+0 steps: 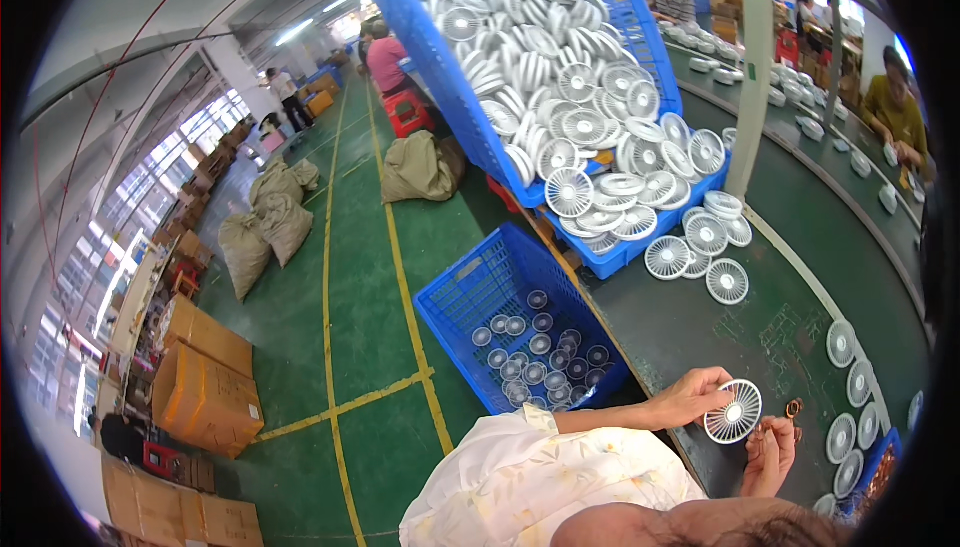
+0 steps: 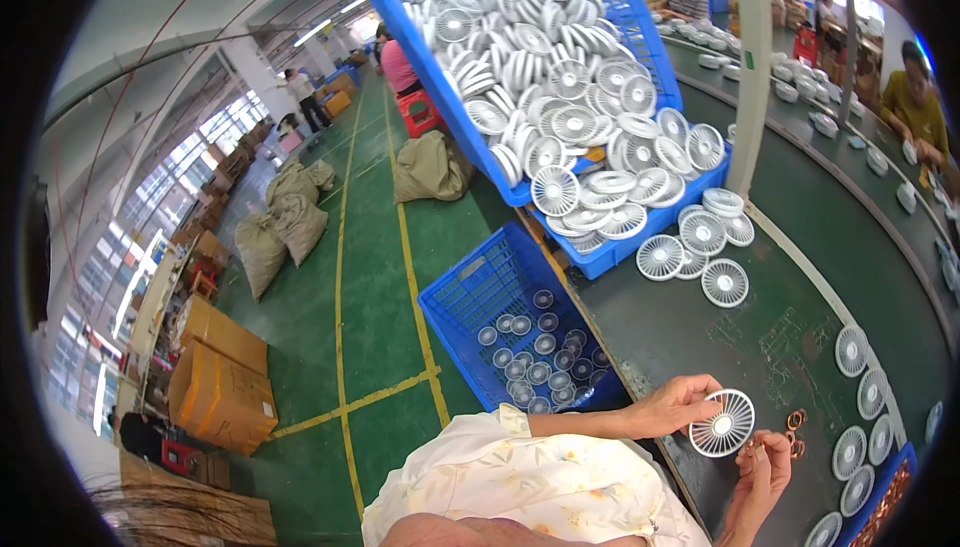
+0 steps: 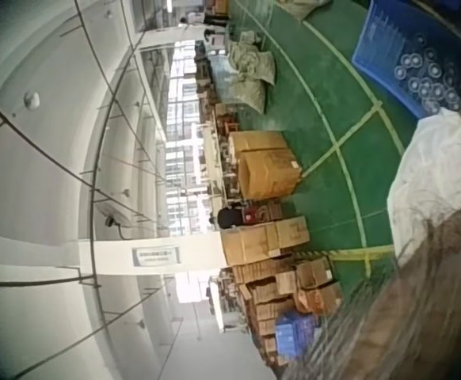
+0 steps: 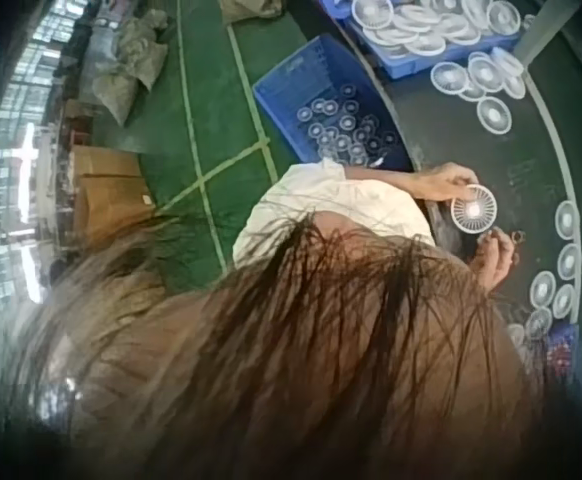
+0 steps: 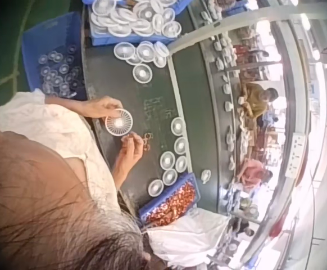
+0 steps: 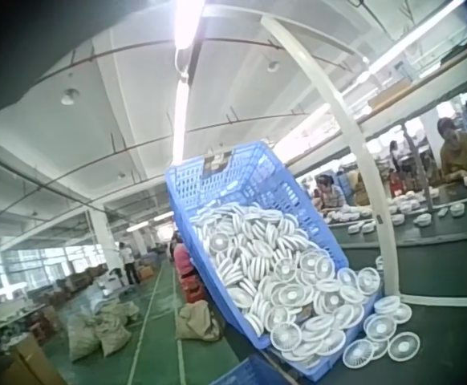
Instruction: The person taps metal rings into fan grilles on a table using a small mallet, stacks the assembled grilles into a box, and fits metal rings from a tray onto fan grilles by hand.
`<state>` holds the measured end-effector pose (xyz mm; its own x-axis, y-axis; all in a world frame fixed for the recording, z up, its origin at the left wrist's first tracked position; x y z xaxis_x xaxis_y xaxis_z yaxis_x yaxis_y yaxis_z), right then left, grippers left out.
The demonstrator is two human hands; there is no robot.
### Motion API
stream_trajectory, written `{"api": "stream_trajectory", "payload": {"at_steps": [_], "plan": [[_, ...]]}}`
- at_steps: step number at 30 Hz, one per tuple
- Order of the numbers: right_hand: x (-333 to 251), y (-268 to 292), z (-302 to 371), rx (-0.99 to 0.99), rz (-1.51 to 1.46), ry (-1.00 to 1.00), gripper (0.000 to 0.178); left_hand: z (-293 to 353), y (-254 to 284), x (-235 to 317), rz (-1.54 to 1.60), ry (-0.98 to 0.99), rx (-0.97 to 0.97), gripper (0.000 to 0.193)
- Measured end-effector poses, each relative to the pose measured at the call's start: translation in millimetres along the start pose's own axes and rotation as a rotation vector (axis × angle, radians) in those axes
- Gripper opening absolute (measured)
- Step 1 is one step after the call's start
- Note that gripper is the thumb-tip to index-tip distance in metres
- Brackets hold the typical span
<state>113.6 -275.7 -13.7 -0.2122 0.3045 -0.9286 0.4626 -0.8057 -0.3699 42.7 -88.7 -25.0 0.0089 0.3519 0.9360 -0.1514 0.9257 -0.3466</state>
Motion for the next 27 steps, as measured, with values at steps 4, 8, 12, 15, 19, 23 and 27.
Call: {"api": "stream_trajectory", "payload": {"at_steps": [4,8,12,15,19,23,27], "plan": [[-23.7,-41.7,-1.9,-0.032,0.255,0.083,0.013,3.9,23.7,6.6,-0.302,-0.169,0.104,0.019],[-9.0,-58.9,-20.0,-0.064,0.119,-0.016,0.03,9.6,32.2,21.4,-0.015,0.01,0.239,0.021],[-9.9,-60.7,-12.7,-0.086,0.107,-0.002,0.027,0.9,23.0,8.4,0.193,0.086,0.162,0.026],[-6.3,-57.1,-9.9,-0.048,0.113,-0.01,0.028,-2.0,16.3,6.6,0.207,0.104,0.144,0.028],[-5.8,-66.8,-13.1,-0.056,0.151,0.038,0.026,-0.5,21.5,5.4,0.247,0.121,0.175,0.028],[-15.3,-79.7,-15.7,-0.083,0.377,0.125,0.025,0.9,26.0,4.3,0.257,0.125,0.179,0.027],[-31.8,-100.1,-17.4,-0.094,0.704,0.291,0.032,0.8,30.7,-2.9,0.228,0.119,0.172,0.023]]}}
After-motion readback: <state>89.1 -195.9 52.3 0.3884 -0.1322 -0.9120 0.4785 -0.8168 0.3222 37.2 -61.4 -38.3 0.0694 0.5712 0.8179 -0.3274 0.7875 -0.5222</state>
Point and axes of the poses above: each hand's wrist, its own z-axis away from the middle knuckle, its own y-axis out of the back of the hand, x = y × z, the point moved 8 cm from there along -z, towards the middle knuckle, and after that the axes turned 2 degrees about z, right-handed, at the moved point
